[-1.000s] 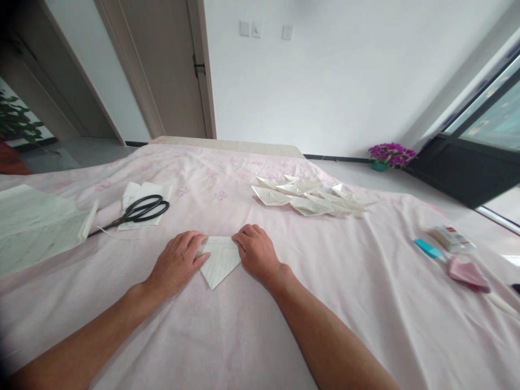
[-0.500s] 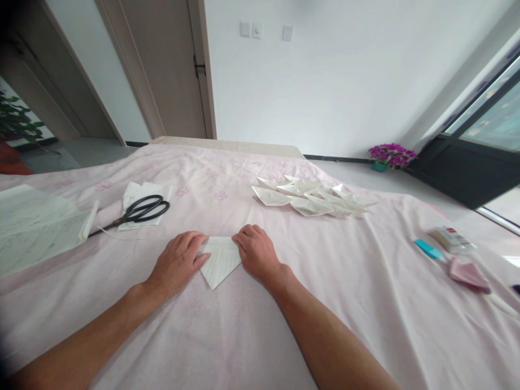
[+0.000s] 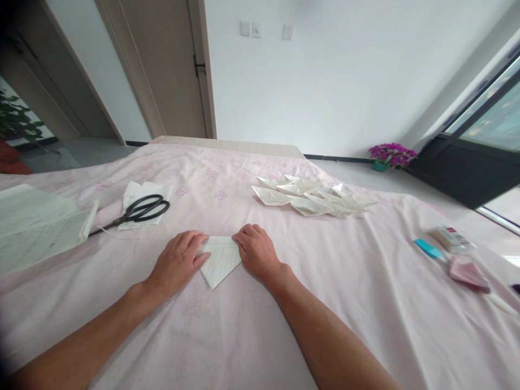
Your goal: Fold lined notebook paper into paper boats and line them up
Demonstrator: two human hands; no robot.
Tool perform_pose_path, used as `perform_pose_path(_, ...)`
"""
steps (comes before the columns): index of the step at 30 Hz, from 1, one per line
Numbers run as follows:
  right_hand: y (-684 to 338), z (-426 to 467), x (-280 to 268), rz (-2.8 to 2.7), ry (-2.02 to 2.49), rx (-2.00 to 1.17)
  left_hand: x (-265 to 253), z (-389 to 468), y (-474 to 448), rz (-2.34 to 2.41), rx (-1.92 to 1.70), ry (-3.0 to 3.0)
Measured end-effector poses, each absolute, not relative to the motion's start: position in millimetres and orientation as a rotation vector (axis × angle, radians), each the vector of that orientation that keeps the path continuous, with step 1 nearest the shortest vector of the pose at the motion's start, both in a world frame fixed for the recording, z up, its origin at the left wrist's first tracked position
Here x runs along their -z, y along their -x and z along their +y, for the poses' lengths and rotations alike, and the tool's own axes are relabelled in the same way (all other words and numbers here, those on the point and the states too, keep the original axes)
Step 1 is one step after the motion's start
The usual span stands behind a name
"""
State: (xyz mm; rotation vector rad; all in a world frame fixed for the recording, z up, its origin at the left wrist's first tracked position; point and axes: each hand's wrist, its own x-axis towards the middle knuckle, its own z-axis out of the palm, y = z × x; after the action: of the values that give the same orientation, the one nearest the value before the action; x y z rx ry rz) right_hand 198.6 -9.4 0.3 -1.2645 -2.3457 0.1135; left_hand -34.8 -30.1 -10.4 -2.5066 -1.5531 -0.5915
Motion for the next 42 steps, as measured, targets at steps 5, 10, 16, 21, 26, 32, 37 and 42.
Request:
perform_pose_path(5,-198.2,-9.7,-1.9,-2.343,1.265,-0.124,9.0,-31.2,35.1,-1.548,0.595,2.515)
perform_pose_path(10,-198.5,-9.3,-0.5,-2.345,1.267,-0.123,9.0,-31.0,35.0,-1.552,0.595,2.519)
perform_pose_path(16,-198.5,-9.7,-1.8,-2.347,1.266,-0.130,8.9,-30.6,35.1,-1.563,0.583,2.515)
perform_pose_path(21,-198.4,-10.7,-3.5,-2.346,1.268,-0.126,8.3,-30.7,34.8,-1.554,0.586,2.516)
perform_pose_path(26,-198.9,-10.2,-1.8,-2.348,1.267,-0.119,8.2,-30.8,34.2,-1.557,0.590,2.524)
perform_pose_path(32,-199.4,-9.6,-1.5,-2.345,1.275,-0.133,8.6,-30.9,35.1,-1.548,0.604,2.526)
perform_pose_path(37,-198.7,-9.6,-2.9,-2.350,1.271,-0.134,9.3,-30.3,35.3,-1.543,0.605,2.526)
perform_pose_path(42,-198.5,-9.6,-1.8,-2.348,1.261,-0.127,10.1,-29.6,35.6,-1.537,0.614,2.524)
